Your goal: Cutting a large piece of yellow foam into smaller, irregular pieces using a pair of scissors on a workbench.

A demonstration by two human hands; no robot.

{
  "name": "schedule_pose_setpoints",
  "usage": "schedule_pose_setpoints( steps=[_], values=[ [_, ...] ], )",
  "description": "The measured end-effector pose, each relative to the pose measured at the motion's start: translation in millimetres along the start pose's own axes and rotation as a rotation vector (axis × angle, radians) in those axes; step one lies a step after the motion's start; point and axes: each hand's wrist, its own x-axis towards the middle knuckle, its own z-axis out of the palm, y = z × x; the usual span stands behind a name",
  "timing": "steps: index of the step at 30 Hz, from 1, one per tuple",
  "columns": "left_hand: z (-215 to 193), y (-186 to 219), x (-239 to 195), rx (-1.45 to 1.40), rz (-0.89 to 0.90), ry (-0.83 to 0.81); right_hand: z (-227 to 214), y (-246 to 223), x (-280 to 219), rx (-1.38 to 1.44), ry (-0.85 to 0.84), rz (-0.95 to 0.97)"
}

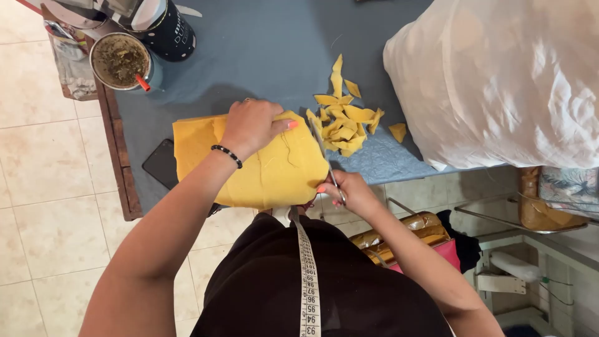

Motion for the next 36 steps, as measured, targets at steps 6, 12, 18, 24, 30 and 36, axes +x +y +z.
schedule_pose_setpoints(
  steps=[6, 12, 18, 24, 30, 36],
  values=[
    [-25.8, 4.0, -15.8, 0.008, -0.041, 0.041, -32.2, 32.3, -0.9, -0.169, -0.181, -0.065],
    [-35.2, -15.7, -32.8, -0.004, -0.141, 0.093, -37.2, -18.2, -24.4, -0.565, -0.342, 0.056],
    [-12.6, -10.5, -31.5, -0.025, -0.188, 0.141, -5.9, -27.2, -8.8, -0.490, -0.188, -0.062],
    [-8.5, -6.8, -36.6, -0.107, -0.296, 0.145, 1.9, 34.5, 1.4, -0.402, 0.001, -0.069],
    [-12.6, -18.0, -31.1, -0.108, -0.331, 0.136, -14.7, 18.0, 14.3, -0.175, -0.030, -0.037],
    [-59.8, -24.6, -84.9, -0.121, -0.292, 0.234, -60.4, -11.9, -16.1, -0.323, 0.066, -0.125]
  ],
)
